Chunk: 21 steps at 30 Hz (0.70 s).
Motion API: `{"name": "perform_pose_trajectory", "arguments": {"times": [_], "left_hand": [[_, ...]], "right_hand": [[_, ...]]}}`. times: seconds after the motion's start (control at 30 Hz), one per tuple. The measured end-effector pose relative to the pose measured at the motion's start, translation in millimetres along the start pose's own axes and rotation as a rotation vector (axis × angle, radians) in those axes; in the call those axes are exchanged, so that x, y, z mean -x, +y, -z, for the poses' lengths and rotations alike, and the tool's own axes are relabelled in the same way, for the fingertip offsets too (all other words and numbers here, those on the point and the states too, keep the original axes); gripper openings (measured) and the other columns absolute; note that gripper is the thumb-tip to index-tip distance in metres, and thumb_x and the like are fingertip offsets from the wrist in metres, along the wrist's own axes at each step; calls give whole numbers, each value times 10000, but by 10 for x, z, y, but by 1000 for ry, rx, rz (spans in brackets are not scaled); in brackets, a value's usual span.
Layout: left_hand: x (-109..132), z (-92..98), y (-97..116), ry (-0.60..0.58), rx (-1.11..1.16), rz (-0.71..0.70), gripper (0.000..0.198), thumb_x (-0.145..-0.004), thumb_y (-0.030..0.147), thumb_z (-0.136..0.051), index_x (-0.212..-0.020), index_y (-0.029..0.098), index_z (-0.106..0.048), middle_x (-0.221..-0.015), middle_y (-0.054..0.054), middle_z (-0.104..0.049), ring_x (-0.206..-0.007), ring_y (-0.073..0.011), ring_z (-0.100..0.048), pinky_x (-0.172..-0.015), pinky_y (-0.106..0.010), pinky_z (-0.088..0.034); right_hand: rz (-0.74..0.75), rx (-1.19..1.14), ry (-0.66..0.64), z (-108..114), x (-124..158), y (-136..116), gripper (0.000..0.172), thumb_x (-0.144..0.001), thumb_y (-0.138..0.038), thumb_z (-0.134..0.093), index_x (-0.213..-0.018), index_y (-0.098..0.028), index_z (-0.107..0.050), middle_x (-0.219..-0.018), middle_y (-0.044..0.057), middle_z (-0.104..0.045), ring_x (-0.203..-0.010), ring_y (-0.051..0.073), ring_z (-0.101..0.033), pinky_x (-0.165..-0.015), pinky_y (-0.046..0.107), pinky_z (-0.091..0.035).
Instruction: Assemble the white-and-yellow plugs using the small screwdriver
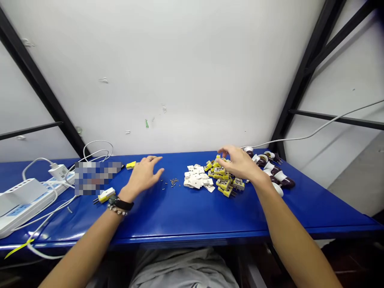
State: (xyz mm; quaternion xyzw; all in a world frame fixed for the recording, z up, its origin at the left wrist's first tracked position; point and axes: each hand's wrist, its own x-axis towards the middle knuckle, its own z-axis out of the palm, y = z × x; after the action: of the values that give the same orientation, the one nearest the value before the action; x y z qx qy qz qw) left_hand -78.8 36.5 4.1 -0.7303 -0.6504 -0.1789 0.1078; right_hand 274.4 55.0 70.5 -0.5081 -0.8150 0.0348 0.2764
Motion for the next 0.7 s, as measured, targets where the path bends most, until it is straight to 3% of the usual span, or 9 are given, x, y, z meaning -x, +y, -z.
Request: {"name": "perform_pose_trajectory", "arguments": {"times": [0.13,0.2,0.27,0.37,0.53,0.63,0.7], "left_hand": [[-120,-29,-701,-124,-216,238,562,-906,310,-464,-1440,140,-494,-1399,-215,-575,-1263,-439,-510,-954,-609,-442],[-110,-65,-891,-182,-234,275,531,-879,258,-471,-1388,134,-552,-1358,-218,-611,-1226,-461,-535,-913,-635,-452],[-85,-92,-952,-184,-238,266,482,-889,265,-453,-1331,150,-607,-1307,-201,-649,-1207,-463,-550,-904,-628,-455],[-79,-93,-880,-194,-224,256,473,-889,361,-470,-1286,172,-643,-1248,-186,-683,-1176,-426,-593,-914,-538,-478],[-98,37,-626,-368,-63,347,458,-792,481,-554,-1062,157,-734,-1003,-177,-755,-973,-382,-694,-810,-418,-515],[-24,180,-387,-229,178,269,405,-840,523,-509,-882,176,-714,-862,-115,-747,-873,-321,-701,-799,-394,-518],[76,272,-153,-156,514,160,433,-858,559,-519,-973,170,-672,-903,-86,-734,-830,-264,-693,-791,-374,-538]], "right_hand": [[66,-276,119,-7,-9,-62,335,-940,-217,-439,-1220,-165,-616,-1157,109,-704,-836,206,-657,-763,344,-509],[98,-360,160,-13,1,-98,343,-955,-207,-413,-1243,-179,-597,-1211,112,-695,-806,203,-658,-753,362,-523],[123,-409,206,-21,12,-127,340,-971,-233,-416,-1261,-190,-588,-1233,118,-695,-830,219,-669,-767,389,-533],[159,-468,289,-31,21,-157,340,-987,-295,-442,-1282,-192,-578,-1230,125,-706,-874,233,-683,-797,408,-542],[140,-486,365,-37,48,-223,345,-998,-427,-493,-1211,-180,-607,-1040,115,-769,-545,145,-564,-577,321,-484],[152,-584,383,-64,67,-279,343,-983,-486,-518,-1049,-174,-646,-893,91,-772,-475,112,-496,-492,276,-421],[164,-676,375,-103,72,-314,337,-969,-493,-545,-979,-172,-648,-841,76,-759,-463,100,-472,-456,256,-390]]}}
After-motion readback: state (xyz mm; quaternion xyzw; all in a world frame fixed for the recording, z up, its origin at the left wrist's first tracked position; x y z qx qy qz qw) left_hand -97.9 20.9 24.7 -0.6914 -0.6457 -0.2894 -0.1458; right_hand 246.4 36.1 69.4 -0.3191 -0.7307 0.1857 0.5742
